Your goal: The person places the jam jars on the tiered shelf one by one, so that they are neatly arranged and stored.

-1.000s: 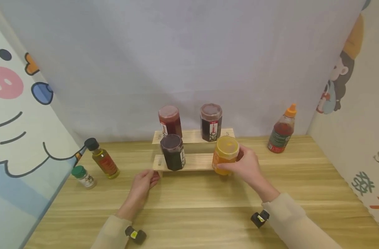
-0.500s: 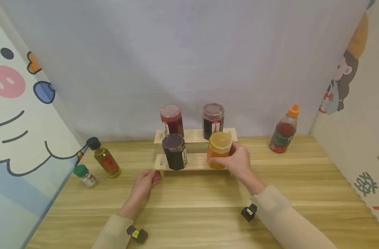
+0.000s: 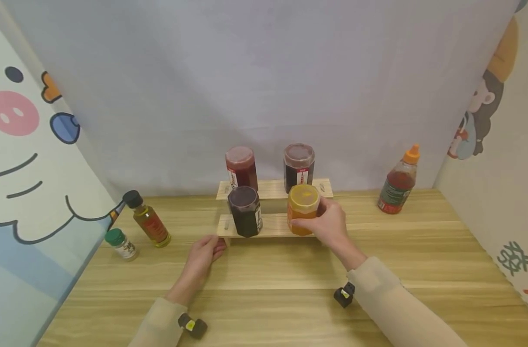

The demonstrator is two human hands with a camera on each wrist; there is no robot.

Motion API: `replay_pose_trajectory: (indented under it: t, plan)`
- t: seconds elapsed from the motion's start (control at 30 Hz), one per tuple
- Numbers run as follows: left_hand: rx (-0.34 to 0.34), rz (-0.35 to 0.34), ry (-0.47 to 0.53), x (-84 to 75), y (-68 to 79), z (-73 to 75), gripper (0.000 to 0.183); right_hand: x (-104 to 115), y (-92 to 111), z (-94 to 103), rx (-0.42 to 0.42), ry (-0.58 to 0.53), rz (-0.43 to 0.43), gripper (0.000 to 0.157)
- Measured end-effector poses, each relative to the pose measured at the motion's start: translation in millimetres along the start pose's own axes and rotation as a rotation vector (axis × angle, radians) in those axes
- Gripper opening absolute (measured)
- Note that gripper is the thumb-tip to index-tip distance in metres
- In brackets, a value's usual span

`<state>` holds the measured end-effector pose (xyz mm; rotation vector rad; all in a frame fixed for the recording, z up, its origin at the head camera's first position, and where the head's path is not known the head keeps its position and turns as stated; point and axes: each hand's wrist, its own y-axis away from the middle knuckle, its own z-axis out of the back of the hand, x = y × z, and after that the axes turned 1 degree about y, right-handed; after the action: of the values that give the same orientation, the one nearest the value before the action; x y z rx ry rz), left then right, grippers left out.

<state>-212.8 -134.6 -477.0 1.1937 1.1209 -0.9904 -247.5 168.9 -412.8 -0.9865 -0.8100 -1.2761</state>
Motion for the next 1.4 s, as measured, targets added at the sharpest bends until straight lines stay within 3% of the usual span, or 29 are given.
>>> replay_pose_trajectory:
  t: [0.83,1.4]
  plan:
    - [0.01,0.009,-0.007,1.8,0.3,0.2,0.038,0,3,2.6,0.043,0.05,-0.029,0.075]
    - [-0.004,0.019,0.012,0.1,-0.8,-1.6,0.037,3,10,14.1,0.097,-0.036,0.034,0.085]
